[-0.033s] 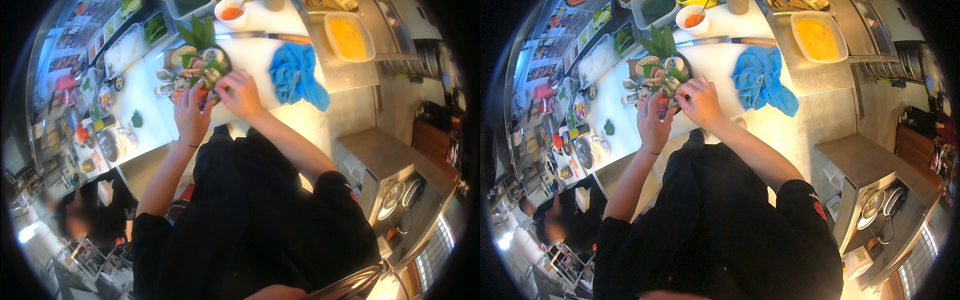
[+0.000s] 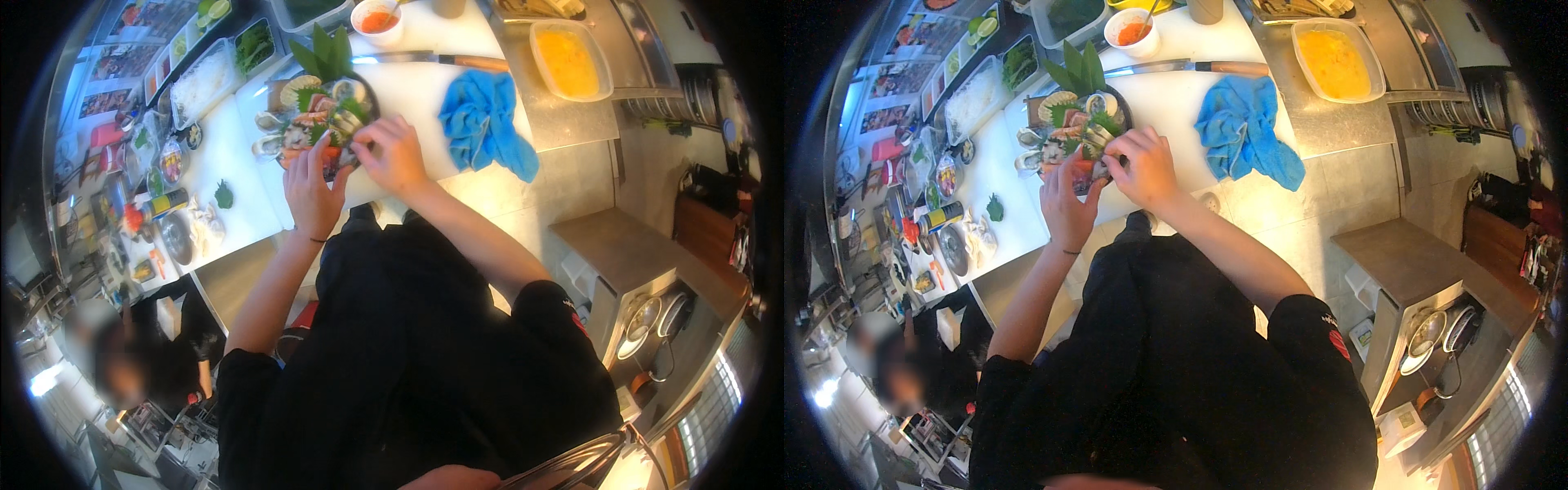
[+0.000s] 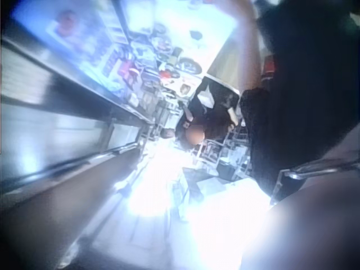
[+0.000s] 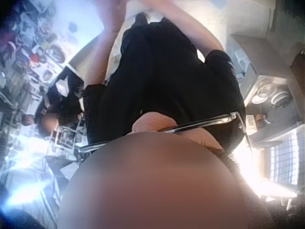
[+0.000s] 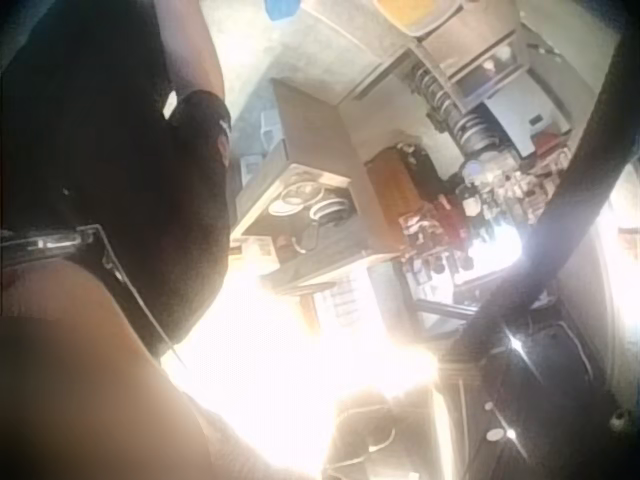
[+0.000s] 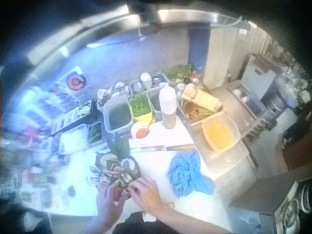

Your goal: The person assembles a sashimi platter by arranging green leaves, raw fish slices, and vegetables on a bed of ice in a bowl. They then add sauces and garnishes to complete the dish.

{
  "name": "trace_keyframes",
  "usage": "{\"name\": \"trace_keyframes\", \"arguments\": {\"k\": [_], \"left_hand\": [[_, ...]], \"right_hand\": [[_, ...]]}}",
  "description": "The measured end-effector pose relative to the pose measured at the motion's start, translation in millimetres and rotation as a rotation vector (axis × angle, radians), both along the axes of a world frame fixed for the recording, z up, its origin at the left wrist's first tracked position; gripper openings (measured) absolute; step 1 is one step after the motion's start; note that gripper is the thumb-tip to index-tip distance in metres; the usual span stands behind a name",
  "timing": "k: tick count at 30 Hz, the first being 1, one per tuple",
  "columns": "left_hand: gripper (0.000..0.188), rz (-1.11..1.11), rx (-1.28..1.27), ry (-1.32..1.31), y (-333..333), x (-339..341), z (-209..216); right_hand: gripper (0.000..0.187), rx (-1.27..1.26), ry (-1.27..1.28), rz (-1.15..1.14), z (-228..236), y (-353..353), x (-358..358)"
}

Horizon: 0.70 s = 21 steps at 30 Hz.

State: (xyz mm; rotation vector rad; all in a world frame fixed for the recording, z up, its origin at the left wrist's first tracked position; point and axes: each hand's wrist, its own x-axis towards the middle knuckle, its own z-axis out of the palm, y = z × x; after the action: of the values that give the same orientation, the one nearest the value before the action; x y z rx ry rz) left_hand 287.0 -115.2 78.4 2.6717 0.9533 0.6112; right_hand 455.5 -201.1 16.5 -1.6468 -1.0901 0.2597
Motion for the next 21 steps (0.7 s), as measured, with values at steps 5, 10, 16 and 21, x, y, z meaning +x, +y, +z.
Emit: {"name": "trace_keyframes", "arguments": {"k": [5, 10, 16, 21], "left_hand": [[0.065, 0.041, 0.046, -0.071, 4.0, -2.7, -16.1], [0.057, -0.041, 0.102, -0.055, 17.0, -11.5, -27.8], [0.033, -0.04, 0.086, -0.169, 3.1, -15.2, -26.2], [0.031, 0.076, -0.022, -0.174, 9.3, -73.4, -26.0]], "right_hand": [[0.022, 0.124, -0.013, -0.063, -8.4, -4.3, -17.8], [0.024, 0.043, -0.085, -0.099, -6.7, -1.9, -26.5], [0.021, 0.022, -0.125, -0.16, -16.5, 1.4, -40.2], [0.026, 0.051, -0.419, -0.262, 2.2, -36.0, 12.1]]}}
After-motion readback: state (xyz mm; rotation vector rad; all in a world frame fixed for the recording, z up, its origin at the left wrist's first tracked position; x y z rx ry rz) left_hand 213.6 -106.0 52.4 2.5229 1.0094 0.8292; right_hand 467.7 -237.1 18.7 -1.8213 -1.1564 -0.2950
